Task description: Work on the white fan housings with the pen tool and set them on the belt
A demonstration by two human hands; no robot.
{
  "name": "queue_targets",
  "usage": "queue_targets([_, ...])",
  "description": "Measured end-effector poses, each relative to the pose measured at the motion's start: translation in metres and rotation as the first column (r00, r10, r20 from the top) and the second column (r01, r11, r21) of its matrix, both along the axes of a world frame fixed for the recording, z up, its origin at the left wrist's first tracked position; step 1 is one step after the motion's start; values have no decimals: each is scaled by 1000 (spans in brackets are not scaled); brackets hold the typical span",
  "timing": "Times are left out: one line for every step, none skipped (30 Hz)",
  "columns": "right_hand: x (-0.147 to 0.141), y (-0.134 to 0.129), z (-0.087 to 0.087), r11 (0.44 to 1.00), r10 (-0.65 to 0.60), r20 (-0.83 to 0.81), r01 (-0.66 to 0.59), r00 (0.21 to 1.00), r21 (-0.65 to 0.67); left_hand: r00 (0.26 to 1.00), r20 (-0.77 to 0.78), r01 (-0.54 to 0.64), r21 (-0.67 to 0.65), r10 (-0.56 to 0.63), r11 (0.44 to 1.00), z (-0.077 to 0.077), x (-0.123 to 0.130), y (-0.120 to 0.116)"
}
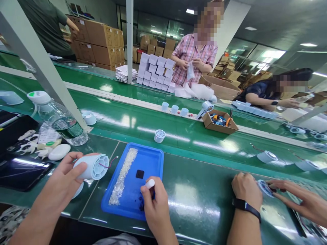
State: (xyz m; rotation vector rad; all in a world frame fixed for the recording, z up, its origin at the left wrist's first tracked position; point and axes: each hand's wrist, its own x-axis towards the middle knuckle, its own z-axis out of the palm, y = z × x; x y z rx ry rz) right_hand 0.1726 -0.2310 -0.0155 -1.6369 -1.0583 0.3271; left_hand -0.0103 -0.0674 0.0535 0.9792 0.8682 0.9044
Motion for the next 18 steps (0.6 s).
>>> queue_targets([0, 0, 0, 1000, 5, 20, -5, 1000, -5, 1000, 16, -1, -15, 1, 1000, 0, -1, 0])
queue_targets([0, 0, 1, 1000, 9, 49, -9, 999, -5, 1000, 27, -2, -26, 2, 1000, 1, -2, 0])
queue_targets([-1, 1, 2, 1000, 13, 80, -12, 997, -4, 999, 36, -5, -34, 6, 999, 2, -2, -1])
queue_targets([-1, 2, 4, 1000, 18, 107, -18, 994, -6, 999, 45, -11, -42, 13, 999, 3, -2, -1])
queue_targets([-2, 3, 7, 1000, 28, 125, -26, 992, -14, 999, 51, -16, -52, 18, 999, 4, -2, -2])
queue_targets([-2, 5, 11, 999, 41, 133, -39, 990, -21, 998, 59, -24, -63, 27, 998, 5, -1, -4])
queue_targets([-3, 7, 14, 998, 54, 133, -51, 990, -23, 997, 69, -31, -70, 36, 997, 6, 0, -5])
queue_targets([-3, 10, 17, 999, 52, 127, -50, 991, -16, 996, 77, -37, -78, 43, 996, 6, 1, -6])
queue_targets([-4, 13, 20, 999, 31, 120, -32, 992, 3, 995, 85, -44, -82, 51, 996, 6, 2, -8])
queue_targets([-4, 17, 22, 1000, -3, 116, 0, 993, 30, 995, 89, -47, -83, 54, 995, 6, 3, -10])
queue_targets([-4, 21, 23, 998, -38, 114, 33, 993, 50, 994, 95, -47, -81, 54, 996, 6, 3, -11])
queue_targets([-4, 25, 24, 997, -62, 108, 57, 992, 57, 993, 103, -46, -78, 54, 996, 6, 4, -13])
queue_targets([-3, 28, 24, 997, -68, 96, 64, 993, 43, 992, 113, -47, -83, 56, 995, 6, 4, -14])
queue_targets([-4, 31, 25, 998, -59, 80, 58, 995, 21, 991, 123, -45, -99, 57, 994, 6, 5, -16])
queue_targets([-5, 32, 26, 999, -45, 55, 45, 997, 0, 989, 133, -43, -119, 59, 992, 6, 6, -17])
queue_targets([-7, 32, 27, 999, -38, 21, 38, 999, -6, 988, 140, -45, -140, 65, 989, 6, 7, -20])
queue_targets([-10, 30, 30, 999, -35, -20, 36, 999, 14, 987, 146, -44, -159, 68, 986, 6, 8, -22])
queue_targets([-15, 27, 34, 997, -41, -65, 45, 997, 66, 986, 150, -44, -173, 70, 984, 6, 10, -25])
